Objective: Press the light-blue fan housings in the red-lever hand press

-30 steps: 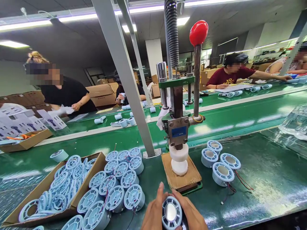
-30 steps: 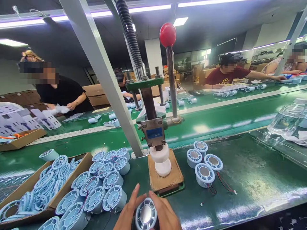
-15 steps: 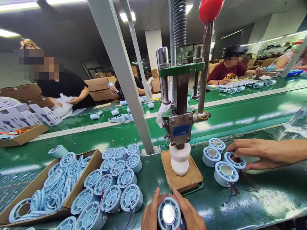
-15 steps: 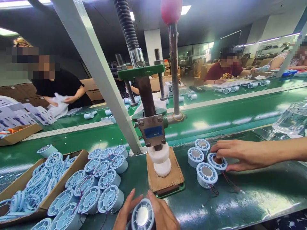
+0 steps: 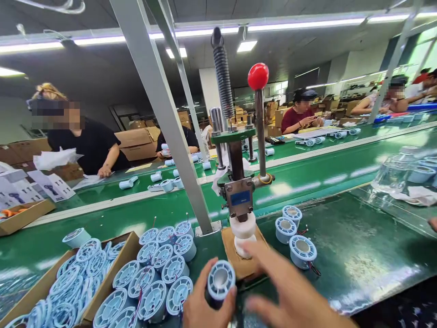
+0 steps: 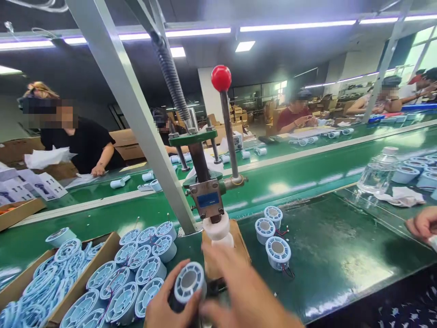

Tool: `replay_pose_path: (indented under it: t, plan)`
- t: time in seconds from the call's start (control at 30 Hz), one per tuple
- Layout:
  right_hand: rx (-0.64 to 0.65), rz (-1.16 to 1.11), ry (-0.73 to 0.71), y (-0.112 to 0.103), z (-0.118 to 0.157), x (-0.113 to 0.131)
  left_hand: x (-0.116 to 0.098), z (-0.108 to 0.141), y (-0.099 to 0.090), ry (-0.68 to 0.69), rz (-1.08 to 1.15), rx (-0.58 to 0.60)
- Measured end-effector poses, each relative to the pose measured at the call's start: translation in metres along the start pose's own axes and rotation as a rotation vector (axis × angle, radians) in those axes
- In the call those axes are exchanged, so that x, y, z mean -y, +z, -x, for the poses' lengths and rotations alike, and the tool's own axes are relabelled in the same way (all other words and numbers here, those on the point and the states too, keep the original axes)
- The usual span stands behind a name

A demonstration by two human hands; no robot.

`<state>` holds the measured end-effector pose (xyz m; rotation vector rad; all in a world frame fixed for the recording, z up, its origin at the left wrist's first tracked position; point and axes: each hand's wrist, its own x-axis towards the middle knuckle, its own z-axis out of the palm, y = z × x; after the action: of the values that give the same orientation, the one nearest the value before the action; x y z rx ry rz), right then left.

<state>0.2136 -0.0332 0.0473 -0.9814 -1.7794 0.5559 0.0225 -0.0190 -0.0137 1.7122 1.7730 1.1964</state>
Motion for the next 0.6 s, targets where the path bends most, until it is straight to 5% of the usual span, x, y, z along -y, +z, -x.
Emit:
replay_pose_path:
  t: [0.2, 0.3, 0.43, 0.6]
  plan:
    - [-0.548, 0.373, -0.376, -0.121, -0.182, 0.073, -0.054, -0.058, 0.018, 0.016, 0.21, 0.193]
    - [-0.496, 0.278, -0.269, -0.141, -0.25, 0.079, -0.058, -0.07, 0.036, 0.06, 0.354, 0.306]
    - [-0.425, 0.093, -0.213, -0.132, -0.279, 0.061, -0.049, -0.074, 0.047, 0.092, 0.443, 0.384]
    - [-0.479, 0.117, -0.18, -0.136, -0.262, 0.075, -0.033, -0.067, 0.057, 0.095, 0.447, 0.352]
